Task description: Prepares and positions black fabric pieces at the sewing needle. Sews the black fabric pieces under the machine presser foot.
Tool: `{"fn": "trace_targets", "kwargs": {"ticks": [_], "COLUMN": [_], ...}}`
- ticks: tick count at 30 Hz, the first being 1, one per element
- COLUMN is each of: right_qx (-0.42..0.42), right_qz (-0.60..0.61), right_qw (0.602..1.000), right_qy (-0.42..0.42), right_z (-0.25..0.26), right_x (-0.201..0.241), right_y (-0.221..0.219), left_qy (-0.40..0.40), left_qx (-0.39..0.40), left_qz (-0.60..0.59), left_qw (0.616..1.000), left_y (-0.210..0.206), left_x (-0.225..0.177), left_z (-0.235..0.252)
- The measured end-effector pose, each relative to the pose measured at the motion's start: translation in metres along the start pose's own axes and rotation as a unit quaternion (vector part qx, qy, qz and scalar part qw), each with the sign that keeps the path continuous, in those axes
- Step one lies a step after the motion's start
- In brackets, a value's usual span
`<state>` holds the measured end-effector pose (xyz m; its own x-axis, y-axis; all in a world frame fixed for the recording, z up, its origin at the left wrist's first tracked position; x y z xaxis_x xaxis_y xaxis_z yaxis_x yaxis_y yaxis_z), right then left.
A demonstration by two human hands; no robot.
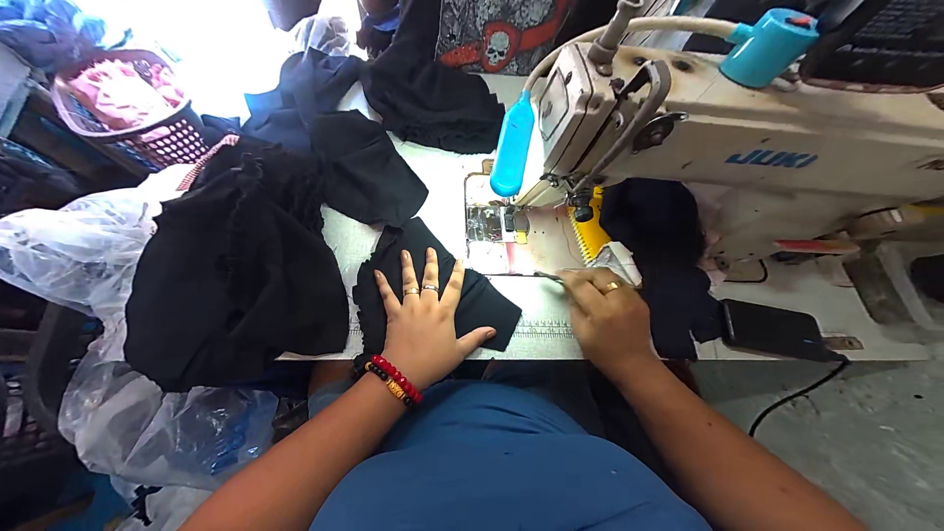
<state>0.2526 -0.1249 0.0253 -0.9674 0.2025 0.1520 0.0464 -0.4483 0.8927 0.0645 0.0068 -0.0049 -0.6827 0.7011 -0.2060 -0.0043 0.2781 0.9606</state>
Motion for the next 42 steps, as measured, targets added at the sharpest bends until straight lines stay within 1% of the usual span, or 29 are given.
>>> {"fn": "trace_targets", "kwargs": {"ticks": [2, 5, 7, 13, 16, 22, 24, 25, 27, 29, 30, 32, 33, 35, 36, 37, 39, 41, 42], "right_qx": [0.040, 0.102, 0.122, 0.110, 0.099, 0.115, 0.124, 0.132, 0.130, 0.126, 0.125, 0.103, 0.093, 0.082, 0.077, 0.073, 0.068, 0.058, 0.056], "right_qz": [0.048, 0.021, -0.005, -0.025, -0.032, -0.048, -0.024, -0.009, -0.005, -0.008, -0.008, -0.013, -0.013, -0.009, -0.010, -0.011, -0.015, -0.019, -0.022], "right_qw": [0.998, 0.995, 0.993, 0.994, 0.995, 0.992, 0.992, 0.991, 0.988, 0.986, 0.986, 0.991, 0.992, 0.994, 0.994, 0.994, 0.995, 0.995, 0.996], "right_qy": [0.003, 0.004, 0.001, 0.007, 0.009, 0.007, -0.009, -0.033, -0.079, -0.109, -0.110, -0.087, -0.079, -0.078, -0.078, -0.076, -0.075, -0.072, -0.072], "right_z": [0.011, 0.026, 0.033, 0.040, 0.040, 0.040, 0.038, 0.036, 0.031, 0.025, 0.022, 0.017, 0.016, 0.016, 0.017, 0.016, 0.016, 0.017, 0.017], "right_x": [0.015, 0.032, 0.037, 0.050, 0.056, 0.058, 0.051, 0.045, 0.024, 0.004, -0.002, -0.005, -0.005, -0.004, -0.004, -0.004, -0.005, -0.005, -0.005], "right_y": [-0.009, -0.024, -0.029, -0.039, -0.043, -0.046, -0.043, -0.040, -0.033, -0.030, -0.029, -0.029, -0.030, -0.031, -0.032, -0.032, -0.032, -0.032, -0.032], "left_qy": [-0.004, -0.006, -0.005, -0.007, -0.012, -0.014, -0.033, -0.058, -0.124, -0.165, -0.165, -0.114, -0.075, -0.012, 0.008, 0.017, 0.018, 0.016, 0.026], "left_qx": [-0.008, -0.018, -0.015, -0.015, -0.028, -0.042, -0.030, -0.028, -0.060, -0.158, -0.201, -0.239, -0.235, -0.182, -0.152, -0.138, -0.157, -0.181, -0.177], "left_qz": [-0.002, -0.001, 0.000, 0.003, 0.007, 0.016, 0.008, -0.008, -0.067, -0.121, -0.136, -0.124, -0.109, -0.061, -0.042, -0.038, -0.059, -0.083, -0.102], "left_qw": [1.000, 1.000, 1.000, 1.000, 1.000, 0.999, 0.999, 0.998, 0.988, 0.966, 0.956, 0.956, 0.963, 0.981, 0.987, 0.990, 0.986, 0.980, 0.979], "left_y": [0.000, 0.000, 0.000, 0.000, 0.000, -0.002, -0.003, -0.002, 0.005, 0.025, 0.037, 0.059, 0.065, 0.062, 0.057, 0.053, 0.052, 0.061, 0.070], "left_x": [0.000, 0.001, 0.001, 0.001, 0.002, 0.001, -0.002, -0.005, -0.007, 0.004, 0.014, 0.040, 0.052, 0.070, 0.076, 0.080, 0.082, 0.079, 0.079], "left_z": [0.000, 0.000, 0.000, 0.000, -0.002, 0.000, -0.003, -0.005, -0.011, -0.012, -0.009, 0.006, 0.017, 0.042, 0.053, 0.062, 0.071, 0.074, 0.075]}}
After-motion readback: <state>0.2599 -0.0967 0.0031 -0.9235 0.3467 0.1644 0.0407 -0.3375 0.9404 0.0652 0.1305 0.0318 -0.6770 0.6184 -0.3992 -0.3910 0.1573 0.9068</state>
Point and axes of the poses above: each hand's wrist, its own z-axis towards the middle knuckle, its own y-axis out of the back of the hand, x = y × z, the point moved 6 cm from there along z, towards the middle knuckle
